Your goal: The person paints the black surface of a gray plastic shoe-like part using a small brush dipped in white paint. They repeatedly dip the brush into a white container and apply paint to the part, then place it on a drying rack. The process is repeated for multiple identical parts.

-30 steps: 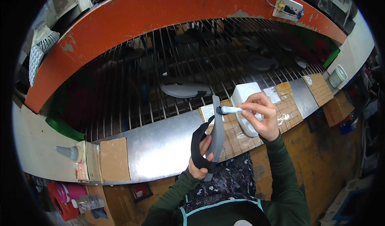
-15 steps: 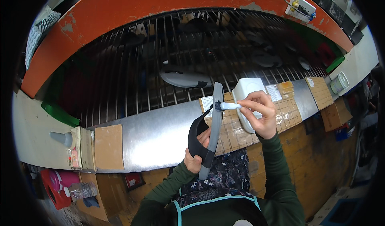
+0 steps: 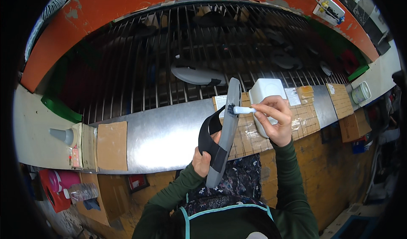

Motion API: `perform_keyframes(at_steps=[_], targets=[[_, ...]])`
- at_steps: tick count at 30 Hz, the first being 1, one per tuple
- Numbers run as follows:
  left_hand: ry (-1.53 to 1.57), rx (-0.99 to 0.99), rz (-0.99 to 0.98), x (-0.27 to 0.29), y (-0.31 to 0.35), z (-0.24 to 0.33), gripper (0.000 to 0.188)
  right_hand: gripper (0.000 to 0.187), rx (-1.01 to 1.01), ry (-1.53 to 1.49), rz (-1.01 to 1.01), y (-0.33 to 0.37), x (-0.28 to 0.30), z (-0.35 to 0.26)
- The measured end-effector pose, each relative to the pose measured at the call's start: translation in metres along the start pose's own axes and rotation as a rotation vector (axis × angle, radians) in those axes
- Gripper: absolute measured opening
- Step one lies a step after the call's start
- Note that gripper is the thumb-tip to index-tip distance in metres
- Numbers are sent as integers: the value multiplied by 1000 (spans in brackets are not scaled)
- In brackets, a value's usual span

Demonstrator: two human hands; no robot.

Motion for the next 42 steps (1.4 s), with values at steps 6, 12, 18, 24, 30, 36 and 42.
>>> perform_keyframes(at_steps=[6, 12, 18, 24, 30, 36, 42], targets=[[-3, -11, -13, 2, -2, 2, 93, 22, -78, -27, 35, 5, -3, -1], [-77, 9, 25, 3, -4, 9, 90, 23, -55, -6, 33, 7, -4, -3], [-56, 34, 19, -1, -7, 18, 89, 23, -40, 30, 17, 8, -5, -7], [-110, 76, 28, -1, -9, 28, 87, 24, -14, 53, 0, 8, -4, -11], [-67, 56, 76, -5, -11, 32, 87, 24, 0, 77, -2, 8, -5, -15], [-49, -12, 67, -8, -19, 37, 89, 23, 6, 97, 2, 11, -5, -20], [-21, -29, 103, -12, -24, 39, 94, 25, 24, 105, -32, 12, -4, -25]])
Point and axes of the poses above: each hand's wrist, its own y-axis away from the middle knuckle, its own x-axis out of the back of the hand, z = x × y, the point moved 3 cm from there along -y, towards the middle knuckle, and after that the axes turned 13 degrees about x, right-handed, at the moved point
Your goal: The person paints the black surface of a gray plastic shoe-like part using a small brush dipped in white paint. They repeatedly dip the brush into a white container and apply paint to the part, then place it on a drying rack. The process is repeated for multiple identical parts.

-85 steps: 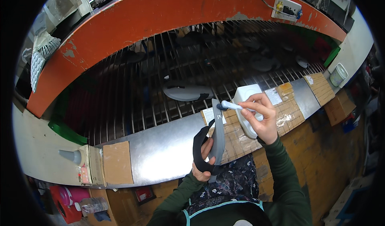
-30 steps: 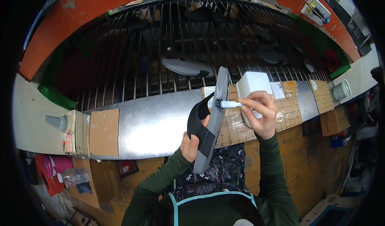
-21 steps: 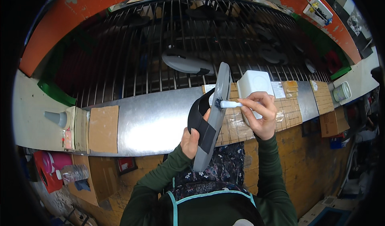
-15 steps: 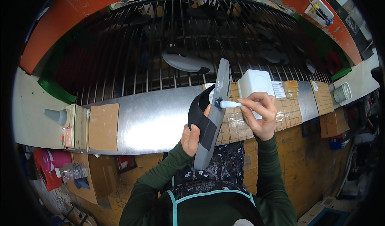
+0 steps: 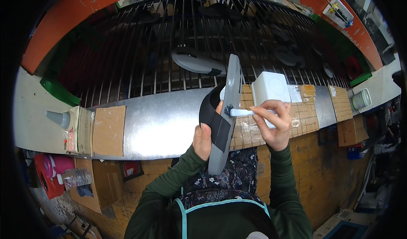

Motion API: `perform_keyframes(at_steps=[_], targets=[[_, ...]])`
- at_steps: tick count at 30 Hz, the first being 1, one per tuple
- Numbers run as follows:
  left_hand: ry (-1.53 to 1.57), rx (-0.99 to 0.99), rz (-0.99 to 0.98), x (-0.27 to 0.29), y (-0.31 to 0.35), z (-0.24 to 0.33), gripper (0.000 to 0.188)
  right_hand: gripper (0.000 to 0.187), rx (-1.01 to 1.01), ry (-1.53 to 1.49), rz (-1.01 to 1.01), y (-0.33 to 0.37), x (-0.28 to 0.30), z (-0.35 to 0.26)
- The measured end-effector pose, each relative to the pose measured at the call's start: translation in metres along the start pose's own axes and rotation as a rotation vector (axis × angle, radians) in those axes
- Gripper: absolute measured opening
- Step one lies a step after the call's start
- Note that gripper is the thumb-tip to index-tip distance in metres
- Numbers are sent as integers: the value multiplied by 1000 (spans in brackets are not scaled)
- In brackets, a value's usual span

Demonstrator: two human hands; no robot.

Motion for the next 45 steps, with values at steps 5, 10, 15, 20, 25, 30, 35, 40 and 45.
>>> perform_keyframes(at_steps=[5, 10, 15, 20, 25, 30, 35, 40, 45], targets=[[1, -21, 19, -1, -2, 5, 94, 26, 20, 21, 6, 1, 0, -3], [34, -46, 49, -7, -1, 13, 93, 26, 48, 80, -31, 1, 4, -11], [153, -26, -27, -13, 1, 14, 92, 20, 76, -190, -8, -8, 9, 1], [433, 31, -87, -21, 8, 14, 91, 17, -290, -200, 240, -5, -12, 13], [666, 14, -32, -17, 9, 15, 83, 15, -85, -412, -41, 1, -13, 2], [1046, -111, -305, -20, 6, 19, 80, 20, -276, -225, 243, 12, -25, 2], [547, -44, 174, -12, 5, 11, 87, 17, -573, -723, 148, 47, -38, -31], [258, -93, 228, -6, 6, 6, 84, 17, -540, -655, 160, 57, -35, -56], [26, -112, 282, -4, 11, 0, 83, 19, -562, -512, 219, 55, -40, -58]])
Point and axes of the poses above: each hand's wrist, its own y-axis away from the middle knuckle, its own x-axis out of the back of the hand, z = x × y, the point moved 3 cm from there along -y, towards the middle knuckle, and after that the axes turned 13 degrees about x, right-handed, at the moved point
